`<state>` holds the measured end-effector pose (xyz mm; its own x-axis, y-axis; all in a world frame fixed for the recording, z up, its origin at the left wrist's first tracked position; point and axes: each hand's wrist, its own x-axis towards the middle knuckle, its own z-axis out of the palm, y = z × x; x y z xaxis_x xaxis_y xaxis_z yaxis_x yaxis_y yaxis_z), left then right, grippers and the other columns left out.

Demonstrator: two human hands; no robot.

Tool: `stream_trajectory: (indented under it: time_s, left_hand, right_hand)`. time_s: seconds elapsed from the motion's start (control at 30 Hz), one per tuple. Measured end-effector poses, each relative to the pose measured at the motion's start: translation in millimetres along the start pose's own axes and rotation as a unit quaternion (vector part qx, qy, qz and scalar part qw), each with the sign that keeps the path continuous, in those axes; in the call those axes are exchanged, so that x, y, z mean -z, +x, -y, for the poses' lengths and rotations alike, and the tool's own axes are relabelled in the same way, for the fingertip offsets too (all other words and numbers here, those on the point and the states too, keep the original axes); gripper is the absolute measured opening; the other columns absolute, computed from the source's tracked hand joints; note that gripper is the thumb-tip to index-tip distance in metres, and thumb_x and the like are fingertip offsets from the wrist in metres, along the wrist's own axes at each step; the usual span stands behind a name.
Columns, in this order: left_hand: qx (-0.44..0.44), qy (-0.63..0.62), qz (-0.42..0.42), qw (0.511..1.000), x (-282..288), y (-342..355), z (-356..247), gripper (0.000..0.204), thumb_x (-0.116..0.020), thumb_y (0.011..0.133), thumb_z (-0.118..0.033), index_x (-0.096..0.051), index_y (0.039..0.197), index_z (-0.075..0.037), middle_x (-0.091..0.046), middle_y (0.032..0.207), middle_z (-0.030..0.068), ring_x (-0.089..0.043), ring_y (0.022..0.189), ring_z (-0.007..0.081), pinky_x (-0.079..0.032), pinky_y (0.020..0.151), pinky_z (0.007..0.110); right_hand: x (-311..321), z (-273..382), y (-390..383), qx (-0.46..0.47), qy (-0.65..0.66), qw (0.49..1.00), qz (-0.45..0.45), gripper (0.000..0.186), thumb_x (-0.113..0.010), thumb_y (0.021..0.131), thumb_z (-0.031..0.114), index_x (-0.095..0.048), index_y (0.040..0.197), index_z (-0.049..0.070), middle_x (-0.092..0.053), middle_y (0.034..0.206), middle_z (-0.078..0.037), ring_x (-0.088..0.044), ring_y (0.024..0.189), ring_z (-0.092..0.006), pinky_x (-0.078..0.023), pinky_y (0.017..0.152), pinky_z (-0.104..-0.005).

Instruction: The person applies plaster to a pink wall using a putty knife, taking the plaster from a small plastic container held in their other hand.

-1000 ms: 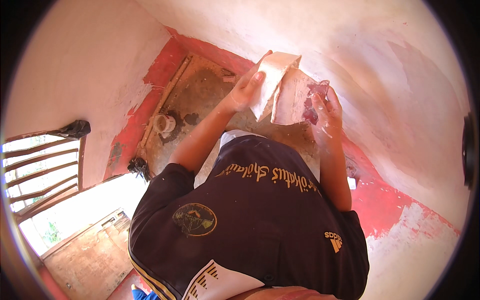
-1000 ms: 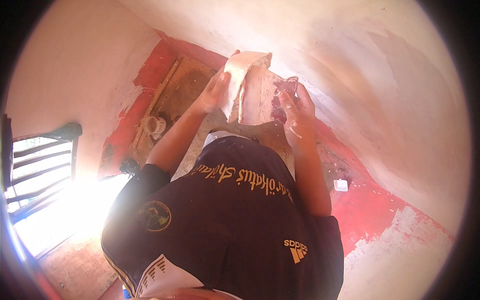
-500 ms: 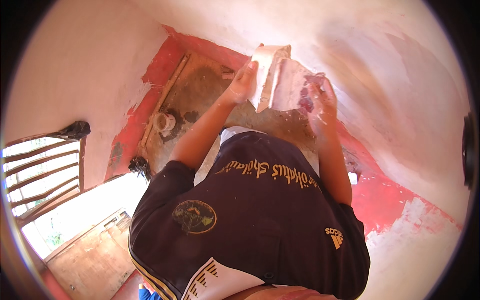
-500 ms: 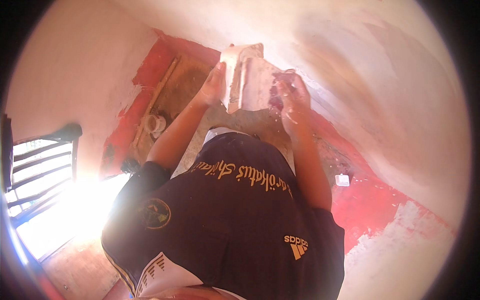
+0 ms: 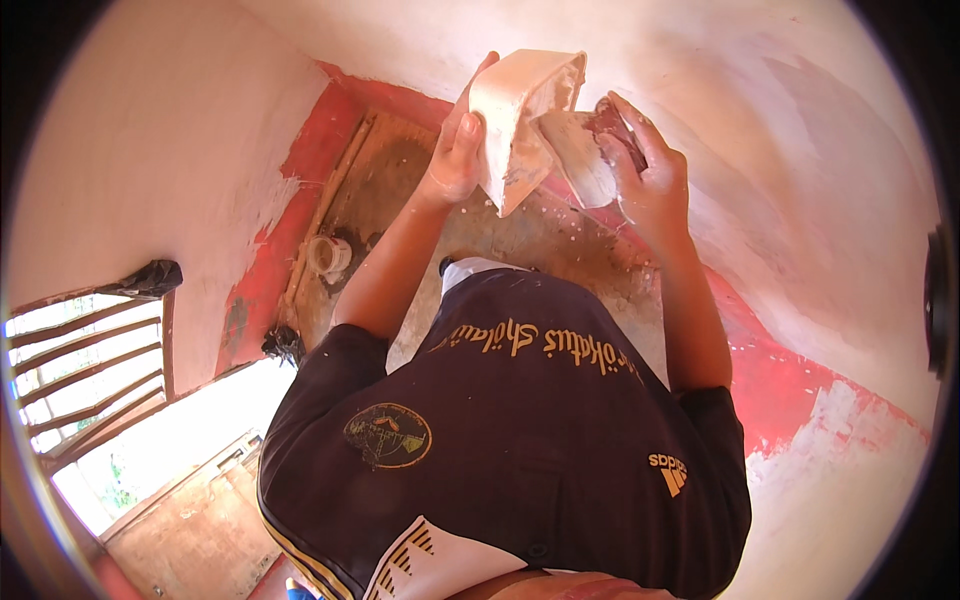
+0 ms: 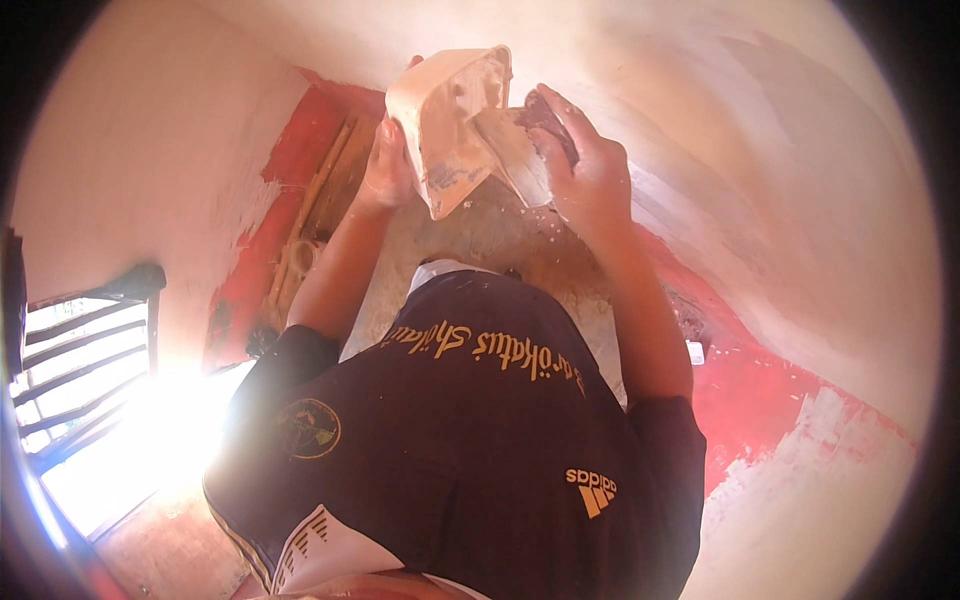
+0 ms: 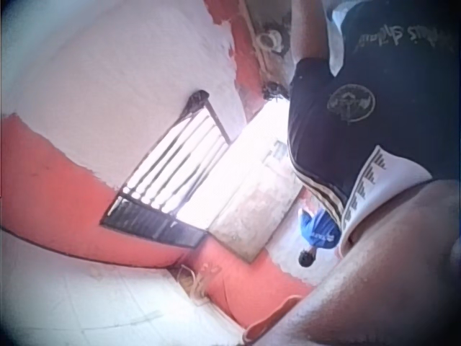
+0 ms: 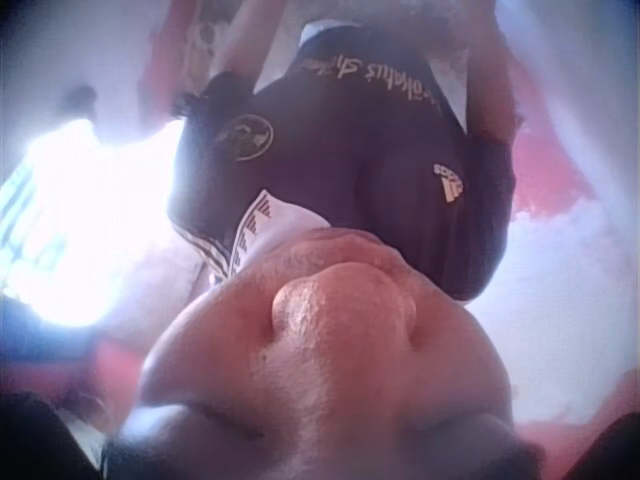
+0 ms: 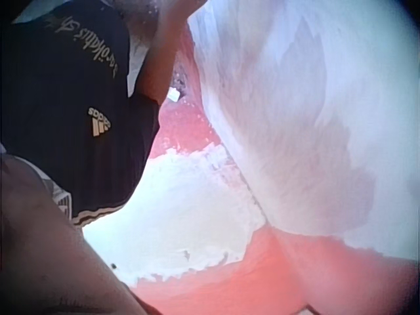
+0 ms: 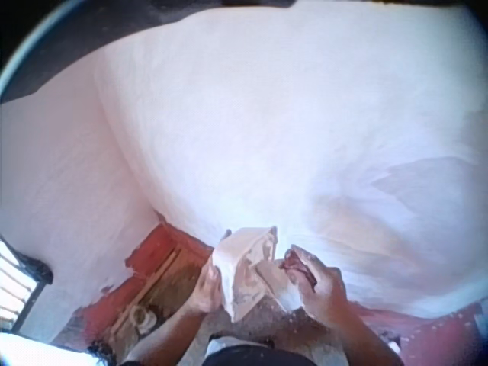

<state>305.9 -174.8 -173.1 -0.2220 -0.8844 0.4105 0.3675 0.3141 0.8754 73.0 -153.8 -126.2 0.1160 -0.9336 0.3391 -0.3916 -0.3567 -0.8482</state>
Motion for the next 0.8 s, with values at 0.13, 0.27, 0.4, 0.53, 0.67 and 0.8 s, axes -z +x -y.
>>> stream_trajectory:
  time_s: [0.13,0.27,0.4,0.53,0.67,0.8]
  left_hand:
    - [-0.016,0.032,0.013,0.999,-9,12,-22,0.087,-0.040,0.104,-0.053,-0.006,0.157,0.007,-0.029,0.159,0.0178,-0.028,0.147,0.0255,-0.022,0.120,0.038]
    - [-0.005,-0.001,0.028,1.000,-11,16,-30,0.086,-0.038,0.105,-0.054,-0.005,0.158,0.006,-0.029,0.159,0.0173,-0.027,0.147,0.0249,-0.023,0.120,0.038]
    - [-0.005,0.041,0.017,0.999,-10,20,-28,0.086,-0.031,0.103,-0.060,0.001,0.159,-0.004,-0.041,0.150,0.0166,-0.046,0.135,0.0280,-0.039,0.112,0.044]
    - [0.014,0.001,0.002,1.000,-10,21,-26,0.080,-0.029,0.105,-0.057,0.000,0.160,-0.007,-0.045,0.145,0.0164,-0.049,0.132,0.0289,-0.042,0.109,0.045]
    - [0.020,-0.051,0.004,0.998,-19,25,-29,0.084,-0.035,0.105,-0.056,0.001,0.160,-0.004,-0.037,0.152,0.0146,-0.040,0.139,0.0262,-0.033,0.115,0.041]
    - [0.047,-0.053,0.010,0.997,-19,26,-25,0.085,-0.037,0.104,-0.057,0.002,0.160,-0.005,-0.037,0.152,0.0153,-0.041,0.138,0.0267,-0.034,0.115,0.041]
  right_hand:
    - [-8,6,4,0.018,-0.039,0.999,-0.006,0.034,-0.064,0.093,0.009,-0.063,0.127,0.009,-0.071,0.083,-0.015,-0.064,0.055,-0.0238,-0.049,0.057,-0.0330]
    - [-6,7,3,0.076,-0.030,0.996,0.033,0.033,-0.063,0.093,0.007,-0.062,0.126,0.007,-0.074,0.091,-0.013,-0.070,0.067,-0.0230,-0.051,0.062,-0.0315]
    - [-3,20,4,0.043,0.022,0.995,0.092,0.030,-0.061,0.095,0.008,-0.063,0.124,0.004,-0.076,0.101,-0.013,-0.074,0.078,-0.0222,-0.052,0.066,-0.0288]
    - [-6,24,3,0.035,0.062,0.993,0.094,0.030,-0.061,0.095,0.010,-0.063,0.124,0.004,-0.075,0.098,-0.015,-0.072,0.073,-0.0211,-0.051,0.065,-0.0292]
    - [1,33,-1,0.005,0.045,0.992,0.121,0.029,-0.064,0.094,0.011,-0.064,0.122,0.004,-0.075,0.095,-0.015,-0.068,0.066,-0.0188,-0.049,0.062,-0.0284]
    - [1,38,-1,0.008,0.067,0.990,0.123,0.027,-0.064,0.094,0.011,-0.065,0.121,0.005,-0.075,0.089,-0.014,-0.065,0.063,-0.0161,-0.047,0.061,-0.0268]
